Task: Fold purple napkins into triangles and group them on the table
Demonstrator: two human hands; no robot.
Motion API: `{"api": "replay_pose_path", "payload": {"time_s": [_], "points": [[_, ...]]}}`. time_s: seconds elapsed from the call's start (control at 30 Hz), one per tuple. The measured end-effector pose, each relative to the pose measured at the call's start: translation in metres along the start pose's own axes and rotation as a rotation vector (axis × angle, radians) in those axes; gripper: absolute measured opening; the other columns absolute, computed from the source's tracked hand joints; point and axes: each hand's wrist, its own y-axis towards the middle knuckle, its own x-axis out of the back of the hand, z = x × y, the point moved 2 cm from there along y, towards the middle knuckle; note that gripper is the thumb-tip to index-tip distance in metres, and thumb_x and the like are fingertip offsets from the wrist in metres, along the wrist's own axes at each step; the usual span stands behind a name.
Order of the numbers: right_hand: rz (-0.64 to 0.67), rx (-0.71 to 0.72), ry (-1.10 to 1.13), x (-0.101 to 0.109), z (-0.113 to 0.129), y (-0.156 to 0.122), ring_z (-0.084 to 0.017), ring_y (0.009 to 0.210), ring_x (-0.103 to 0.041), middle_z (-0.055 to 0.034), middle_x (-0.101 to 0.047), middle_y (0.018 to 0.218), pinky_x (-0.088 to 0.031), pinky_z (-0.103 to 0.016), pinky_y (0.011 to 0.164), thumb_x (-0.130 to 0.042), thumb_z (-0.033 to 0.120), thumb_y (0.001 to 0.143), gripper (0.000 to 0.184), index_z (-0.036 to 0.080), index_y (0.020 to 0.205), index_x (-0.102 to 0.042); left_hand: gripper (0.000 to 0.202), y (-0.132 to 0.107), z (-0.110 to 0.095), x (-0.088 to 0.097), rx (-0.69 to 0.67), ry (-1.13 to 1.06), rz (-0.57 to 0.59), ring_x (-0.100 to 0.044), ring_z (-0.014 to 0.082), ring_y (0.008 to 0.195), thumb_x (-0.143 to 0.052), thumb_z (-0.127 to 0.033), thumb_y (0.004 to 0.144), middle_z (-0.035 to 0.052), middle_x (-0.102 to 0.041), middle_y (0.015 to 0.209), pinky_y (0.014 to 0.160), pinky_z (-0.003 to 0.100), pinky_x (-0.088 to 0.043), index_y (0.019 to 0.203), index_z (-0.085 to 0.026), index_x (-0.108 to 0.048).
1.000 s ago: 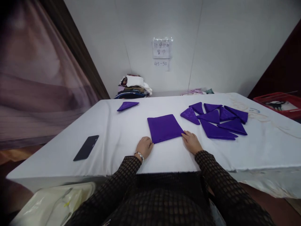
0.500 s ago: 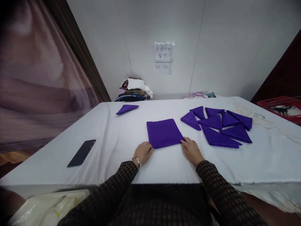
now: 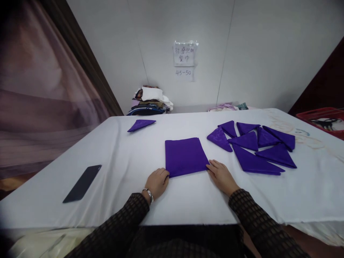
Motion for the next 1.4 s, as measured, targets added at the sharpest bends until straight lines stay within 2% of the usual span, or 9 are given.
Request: {"api": "replay_pose_path", "payload": {"time_s": [0.13, 0.33, 0.43, 0.53, 0.63, 0.73, 0.9, 1.1, 1.4], "points": [[-0.044, 0.032, -0.007, 0.0, 0.0, -0.004, -0.028, 0.119, -0.05, -0.0136, -0.057, 0.126, -0.043, -0.047, 0.097, -0.041, 0.03, 0.091, 0.035, 0.017, 0.114, -0.064, 0.02, -0.007, 0.0, -0.001, -0.011, -0.027, -0.008, -0.054, 0.0203, 0.083, -0.045, -0.008, 0.076, 0.0053, -0.06, 0.087, 0.073, 0.034, -0.043, 0.087, -0.019, -0.058], [0.033, 0.02, -0.051, 0.013, 0.007, 0.0, -0.03, 0.124, -0.045, -0.0133, -0.052, 0.132, -0.035, -0.055, 0.1, -0.042, 0.033, 0.09, 0.036, 0.019, 0.118, -0.06, 0.023, 0.0, 0.016, 0.013, 0.086, -0.271, -0.094, -0.056, 0.0161, 0.081, -0.048, -0.006, 0.069, 0.0016, -0.061, 0.084, 0.073, 0.029, -0.046, 0.083, -0.021, -0.057], [0.054, 0.055, 0.029, 0.023, 0.039, 0.021, -0.028, 0.13, -0.037, -0.0128, -0.046, 0.137, -0.028, -0.055, 0.104, -0.043, 0.036, 0.09, 0.042, 0.019, 0.127, -0.053, 0.02, 0.029, 0.029, 0.017, 0.067, -0.286, -0.19, -0.057, 0.0176, 0.092, -0.047, -0.013, 0.078, 0.0033, -0.064, 0.094, 0.084, 0.033, -0.046, 0.092, -0.021, -0.058], [0.153, 0.185, 0.168, 0.021, 0.092, 0.049, -0.025, 0.134, -0.031, -0.0112, -0.043, 0.141, -0.024, -0.051, 0.108, -0.042, 0.039, 0.091, 0.048, 0.019, 0.135, -0.043, 0.026, 0.069, 0.041, 0.011, 0.009, -0.243, -0.213, -0.053, 0.0192, 0.11, -0.044, -0.019, 0.085, 0.0068, -0.061, 0.115, 0.098, 0.037, -0.041, 0.106, -0.019, -0.058], [0.295, 0.318, 0.247, 0.004, 0.138, 0.072, -0.025, 0.136, -0.024, -0.0132, -0.038, 0.143, -0.019, -0.047, 0.111, -0.043, 0.047, 0.089, 0.058, 0.014, 0.137, -0.041, 0.035, 0.102, 0.05, -0.004, 0.034, -0.155, -0.132, -0.043, 0.0214, 0.124, -0.045, -0.022, 0.085, 0.0103, -0.052, 0.132, 0.105, 0.039, -0.034, 0.119, -0.014, -0.053], [0.384, 0.346, 0.28, -0.017, 0.159, 0.081, -0.027, 0.138, -0.02, -0.0158, -0.033, 0.145, -0.015, -0.046, 0.111, -0.045, 0.053, 0.087, 0.067, 0.01, 0.137, -0.039, 0.044, 0.117, 0.06, -0.019, 0.145, -0.07, -0.013, -0.033, 0.0245, 0.132, -0.045, -0.03, 0.087, 0.0114, -0.041, 0.142, 0.109, 0.042, -0.027, 0.127, -0.013, -0.047], [0.418, 0.347, 0.302, -0.037, 0.16, 0.073, -0.025, 0.14, -0.011, -0.0157, -0.019, 0.151, -0.008, -0.045, 0.113, -0.038, 0.057, 0.088, 0.074, 0.009, 0.143, -0.027, 0.053, 0.117, 0.069, -0.031, 0.219, -0.012, 0.085, -0.025, 0.0221, 0.137, -0.033, -0.041, 0.09, 0.0103, -0.032, 0.147, 0.111, 0.043, -0.021, 0.135, -0.014, -0.039], [0.431, 0.348, 0.315, -0.036, 0.16, 0.069, -0.024, 0.14, -0.007, -0.0143, -0.017, 0.151, -0.005, -0.044, 0.113, -0.036, 0.061, 0.087, 0.077, 0.01, 0.144, -0.024, 0.057, 0.122, 0.074, -0.031, 0.255, 0.007, 0.124, -0.021, 0.0218, 0.138, -0.024, -0.049, 0.09, 0.005, -0.027, 0.15, 0.112, 0.049, -0.016, 0.14, -0.02, -0.032], [0.497, 0.338, 0.348, -0.029, 0.161, 0.071, -0.025, 0.14, -0.002, -0.0152, -0.012, 0.152, -0.002, -0.046, 0.113, -0.034, 0.065, 0.086, 0.083, 0.009, 0.145, -0.021, 0.073, 0.165, 0.098, -0.036, 0.368, 0.023, 0.236, -0.007, 0.0253, 0.141, -0.013, -0.063, 0.085, 0.0028, -0.013, 0.154, 0.111, 0.056, -0.007, 0.144, -0.021, -0.023]]}}
